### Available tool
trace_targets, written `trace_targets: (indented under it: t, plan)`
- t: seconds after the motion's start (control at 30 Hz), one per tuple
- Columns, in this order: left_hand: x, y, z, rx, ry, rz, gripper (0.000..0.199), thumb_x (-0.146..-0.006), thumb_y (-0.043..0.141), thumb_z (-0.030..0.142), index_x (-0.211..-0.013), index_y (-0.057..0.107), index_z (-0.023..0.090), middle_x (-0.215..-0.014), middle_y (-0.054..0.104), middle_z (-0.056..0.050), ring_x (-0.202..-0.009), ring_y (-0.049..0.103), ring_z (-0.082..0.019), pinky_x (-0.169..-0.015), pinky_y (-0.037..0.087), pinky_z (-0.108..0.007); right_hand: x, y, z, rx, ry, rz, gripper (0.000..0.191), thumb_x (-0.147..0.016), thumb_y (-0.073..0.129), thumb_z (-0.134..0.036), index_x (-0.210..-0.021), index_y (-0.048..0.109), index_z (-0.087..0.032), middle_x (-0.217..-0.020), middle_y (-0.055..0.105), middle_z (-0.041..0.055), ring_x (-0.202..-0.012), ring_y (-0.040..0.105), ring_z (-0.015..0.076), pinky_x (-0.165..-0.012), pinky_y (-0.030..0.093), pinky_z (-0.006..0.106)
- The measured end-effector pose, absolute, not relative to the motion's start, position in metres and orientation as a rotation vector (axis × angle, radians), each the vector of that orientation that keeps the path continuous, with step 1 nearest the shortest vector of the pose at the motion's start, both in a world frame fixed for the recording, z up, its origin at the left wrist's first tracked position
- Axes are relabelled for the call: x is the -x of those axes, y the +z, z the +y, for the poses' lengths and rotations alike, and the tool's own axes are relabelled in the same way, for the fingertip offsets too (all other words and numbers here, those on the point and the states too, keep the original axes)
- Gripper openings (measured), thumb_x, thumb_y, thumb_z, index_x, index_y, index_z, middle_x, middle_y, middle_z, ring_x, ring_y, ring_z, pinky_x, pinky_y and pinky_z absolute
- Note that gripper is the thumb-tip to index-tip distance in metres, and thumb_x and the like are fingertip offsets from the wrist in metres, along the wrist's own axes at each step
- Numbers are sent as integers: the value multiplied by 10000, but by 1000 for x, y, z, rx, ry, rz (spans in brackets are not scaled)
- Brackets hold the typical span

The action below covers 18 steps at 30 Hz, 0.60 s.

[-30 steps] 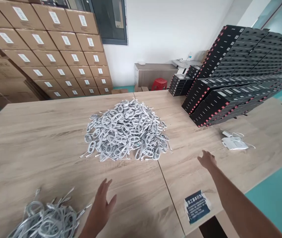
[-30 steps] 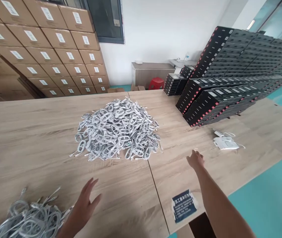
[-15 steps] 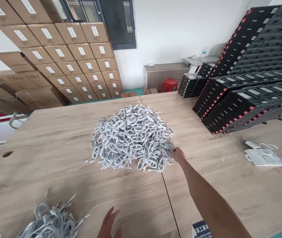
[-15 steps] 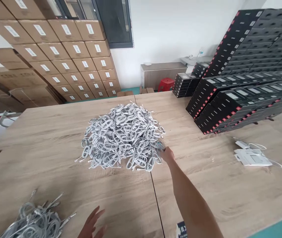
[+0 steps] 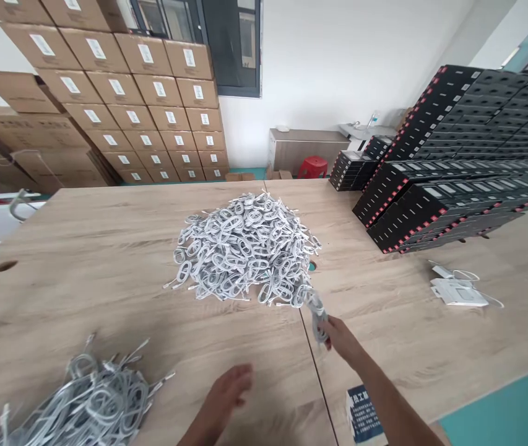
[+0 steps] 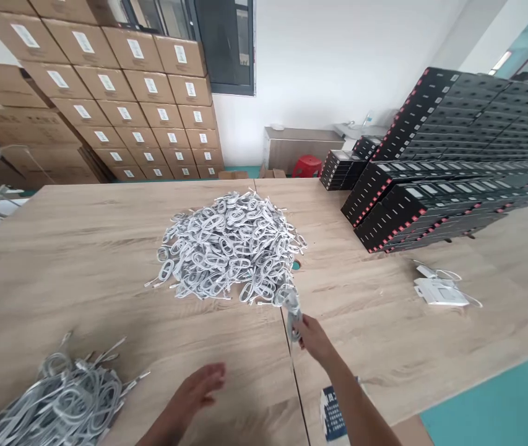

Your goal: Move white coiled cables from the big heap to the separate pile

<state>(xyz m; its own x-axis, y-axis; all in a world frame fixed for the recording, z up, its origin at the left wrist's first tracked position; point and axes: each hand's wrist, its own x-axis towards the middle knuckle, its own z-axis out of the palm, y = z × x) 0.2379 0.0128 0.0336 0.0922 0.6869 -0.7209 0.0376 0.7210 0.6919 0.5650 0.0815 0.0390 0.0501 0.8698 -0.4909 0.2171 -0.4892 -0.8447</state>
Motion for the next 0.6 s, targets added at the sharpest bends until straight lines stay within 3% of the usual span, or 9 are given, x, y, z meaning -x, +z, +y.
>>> trace_targets:
  t: [0.1,0.17,0.27,0.4,0.5,0.6]
  plan:
    - [-275,42,44,-555,631,1297,680,-737,695,727,-1215,653,246,-1322,677,-128,-1105,688,-253,-827,564,-380,-515,45,55,1738,1625,-1276,223,-760,590,-433,-713,558,-217,-586,518,-38,-495,491,122,-488,400,237]
    - [-291,41,63,-507,684,1230,565,-776,719,654,-1105,660,199,-1120,723,-100,-931,699,-195,-786,553,-343,-488,48,41,1698,1686,-1349,199,-775,593,-412,-759,583,-214,-618,546,-34,-522,520,128,-513,426,241]
    - [-298,39,77,-472,748,1156,347,-838,750,483,-903,643,160,-804,666,-3,-709,621,-120,-735,540,-306,-463,51,25,1647,1579,-1398,234,-800,610,-385,-947,665,-212,-711,619,-15,-638,588,155,-588,472,254]
    - [-285,38,70,-434,760,1126,231,-921,690,360,-843,627,152,-759,642,21,-688,612,-114,-717,560,-309,-446,48,13,1470,1542,-1272,471,-820,666,-399,-1257,658,-222,-792,668,-11,-688,596,156,-662,481,272]
    - [-269,36,69,-399,801,1184,208,-943,664,339,-871,630,147,-823,663,3,-778,651,-132,-755,577,-323,-440,34,8,1393,1640,-960,556,-741,778,-529,-1163,696,-177,-688,637,-19,-607,558,146,-595,444,270]
    - [-261,31,87,-380,885,1265,232,-961,636,378,-989,646,147,-949,679,-26,-879,661,-152,-812,583,-350,-451,19,5,1436,1532,-513,626,-550,895,-596,-967,701,-171,-628,628,-21,-580,561,143,-557,442,262]
